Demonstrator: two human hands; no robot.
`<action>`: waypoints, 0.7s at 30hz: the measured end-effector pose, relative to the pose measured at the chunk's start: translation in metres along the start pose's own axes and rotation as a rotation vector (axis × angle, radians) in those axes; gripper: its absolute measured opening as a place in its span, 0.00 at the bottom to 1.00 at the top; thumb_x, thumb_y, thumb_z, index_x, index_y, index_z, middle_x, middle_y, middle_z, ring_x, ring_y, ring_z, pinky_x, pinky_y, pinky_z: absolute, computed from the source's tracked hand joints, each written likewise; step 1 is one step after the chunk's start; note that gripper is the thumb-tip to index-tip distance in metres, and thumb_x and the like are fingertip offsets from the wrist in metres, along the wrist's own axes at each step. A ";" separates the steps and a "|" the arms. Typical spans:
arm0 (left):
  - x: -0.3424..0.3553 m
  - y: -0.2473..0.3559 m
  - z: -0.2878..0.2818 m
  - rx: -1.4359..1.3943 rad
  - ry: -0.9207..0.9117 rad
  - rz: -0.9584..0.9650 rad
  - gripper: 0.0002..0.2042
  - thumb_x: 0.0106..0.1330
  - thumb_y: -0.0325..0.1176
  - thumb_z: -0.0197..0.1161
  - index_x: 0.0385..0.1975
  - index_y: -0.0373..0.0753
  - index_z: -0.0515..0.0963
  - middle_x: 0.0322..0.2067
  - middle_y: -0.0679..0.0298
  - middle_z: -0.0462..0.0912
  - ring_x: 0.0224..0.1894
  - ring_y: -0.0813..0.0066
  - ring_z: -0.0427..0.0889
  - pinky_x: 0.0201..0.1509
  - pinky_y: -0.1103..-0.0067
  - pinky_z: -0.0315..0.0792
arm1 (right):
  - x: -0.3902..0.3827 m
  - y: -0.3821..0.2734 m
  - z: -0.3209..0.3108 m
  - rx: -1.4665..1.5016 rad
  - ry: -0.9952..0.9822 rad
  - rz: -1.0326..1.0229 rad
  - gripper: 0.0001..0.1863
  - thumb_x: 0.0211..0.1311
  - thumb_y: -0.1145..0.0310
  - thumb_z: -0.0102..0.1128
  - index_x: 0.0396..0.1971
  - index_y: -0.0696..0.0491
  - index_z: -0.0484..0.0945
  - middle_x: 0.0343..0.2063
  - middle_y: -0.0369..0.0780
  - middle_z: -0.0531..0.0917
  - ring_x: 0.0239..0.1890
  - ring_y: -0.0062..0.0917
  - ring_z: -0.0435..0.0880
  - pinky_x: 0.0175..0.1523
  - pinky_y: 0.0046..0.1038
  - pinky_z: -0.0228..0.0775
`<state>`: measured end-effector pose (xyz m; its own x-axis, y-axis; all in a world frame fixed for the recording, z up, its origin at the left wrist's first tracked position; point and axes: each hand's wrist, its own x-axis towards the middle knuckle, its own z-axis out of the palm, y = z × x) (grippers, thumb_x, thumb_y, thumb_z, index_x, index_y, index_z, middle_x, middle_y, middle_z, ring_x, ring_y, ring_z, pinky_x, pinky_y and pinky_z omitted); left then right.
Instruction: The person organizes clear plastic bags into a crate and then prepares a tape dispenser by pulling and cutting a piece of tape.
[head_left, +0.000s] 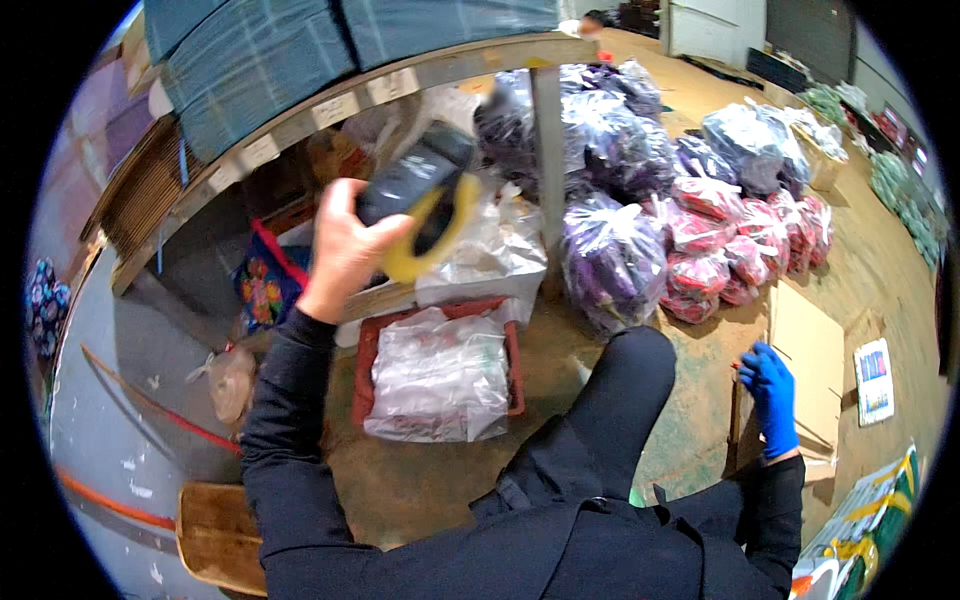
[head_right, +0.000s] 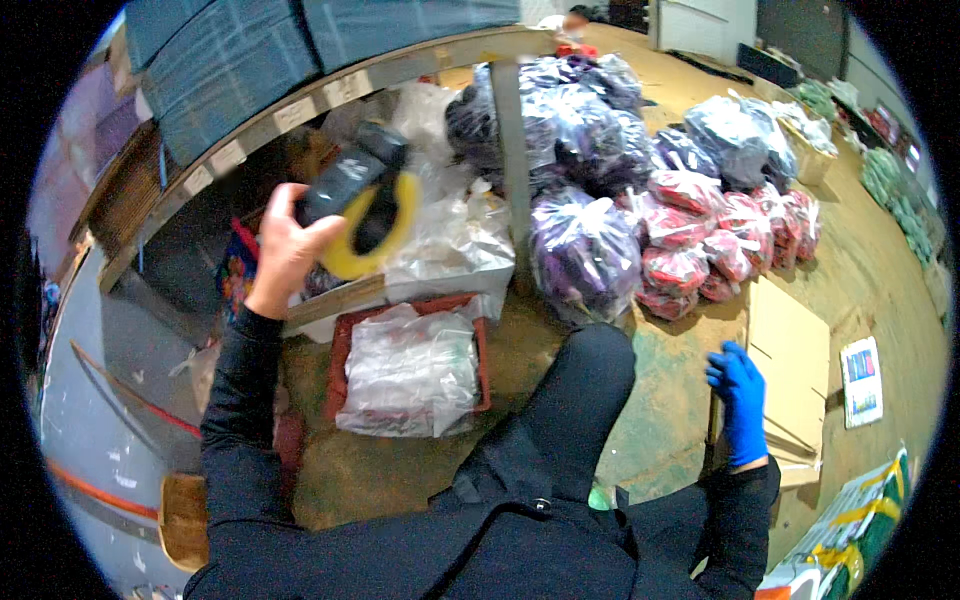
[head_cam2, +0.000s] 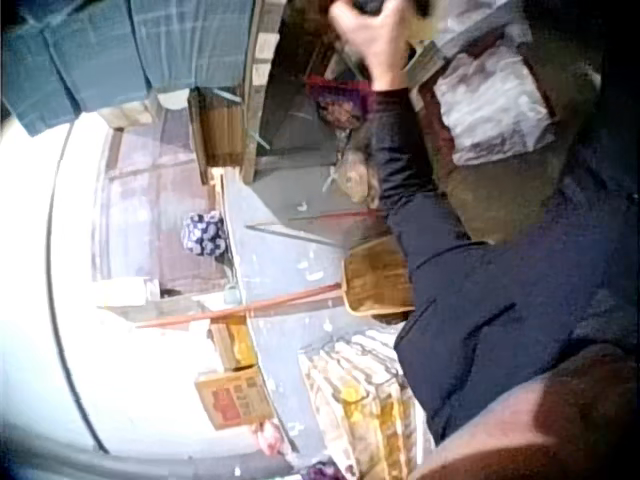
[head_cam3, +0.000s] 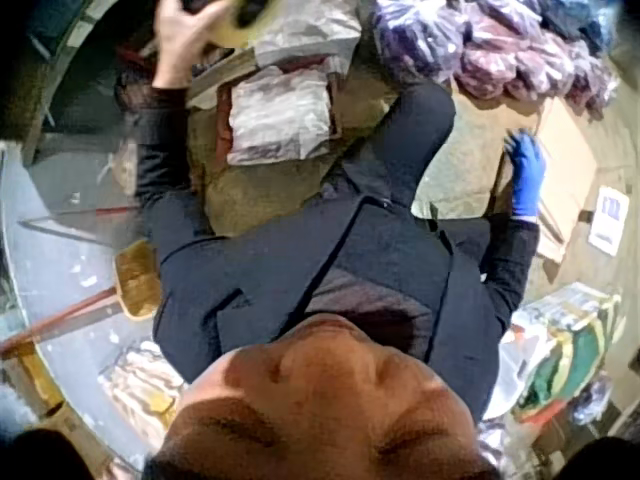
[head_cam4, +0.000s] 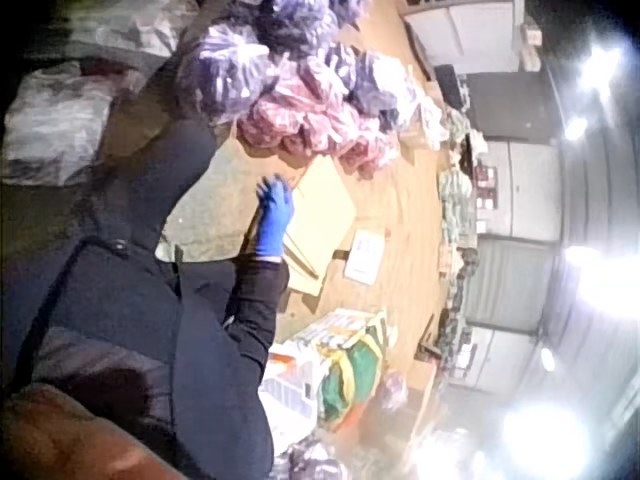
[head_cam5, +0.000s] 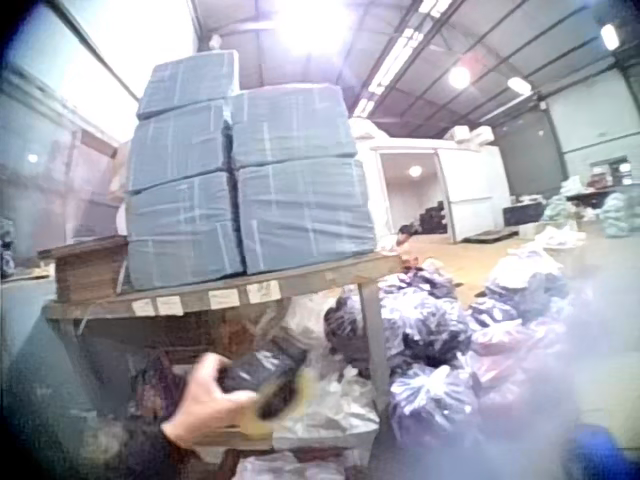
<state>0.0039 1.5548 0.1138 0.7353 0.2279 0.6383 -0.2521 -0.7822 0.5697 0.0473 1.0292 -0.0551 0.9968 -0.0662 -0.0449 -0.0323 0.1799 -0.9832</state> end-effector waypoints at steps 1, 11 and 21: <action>-0.002 0.019 0.029 -0.221 -0.121 -0.077 0.22 0.42 0.35 0.69 0.35 0.33 0.67 0.30 0.65 0.69 0.33 0.78 0.68 0.36 0.81 0.66 | -0.010 -0.008 0.020 -0.009 -0.006 0.001 0.20 0.59 0.63 0.52 0.48 0.60 0.68 0.34 0.42 0.79 0.32 0.22 0.78 0.38 0.20 0.70; -0.044 0.182 0.279 -1.248 -0.759 -0.141 0.19 0.46 0.26 0.65 0.38 0.35 0.66 0.33 0.67 0.71 0.36 0.81 0.70 0.42 0.84 0.65 | -0.075 -0.057 0.051 -0.043 -0.026 -0.167 0.20 0.63 0.65 0.47 0.52 0.60 0.66 0.41 0.40 0.77 0.42 0.21 0.74 0.48 0.21 0.66; -0.148 0.264 0.385 -0.836 -0.280 0.731 0.28 0.36 0.34 0.73 0.36 0.34 0.64 0.31 0.57 0.65 0.36 0.60 0.68 0.45 0.71 0.69 | -0.051 -0.026 -0.025 0.171 0.388 -0.322 0.22 0.50 0.68 0.64 0.45 0.57 0.69 0.38 0.38 0.77 0.40 0.21 0.75 0.44 0.23 0.68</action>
<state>0.0707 1.0911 -0.0295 0.3286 -0.3414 0.8806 -0.9393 -0.0207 0.3425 -0.0041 1.0036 -0.0319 0.8529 -0.4971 0.1598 0.3153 0.2463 -0.9165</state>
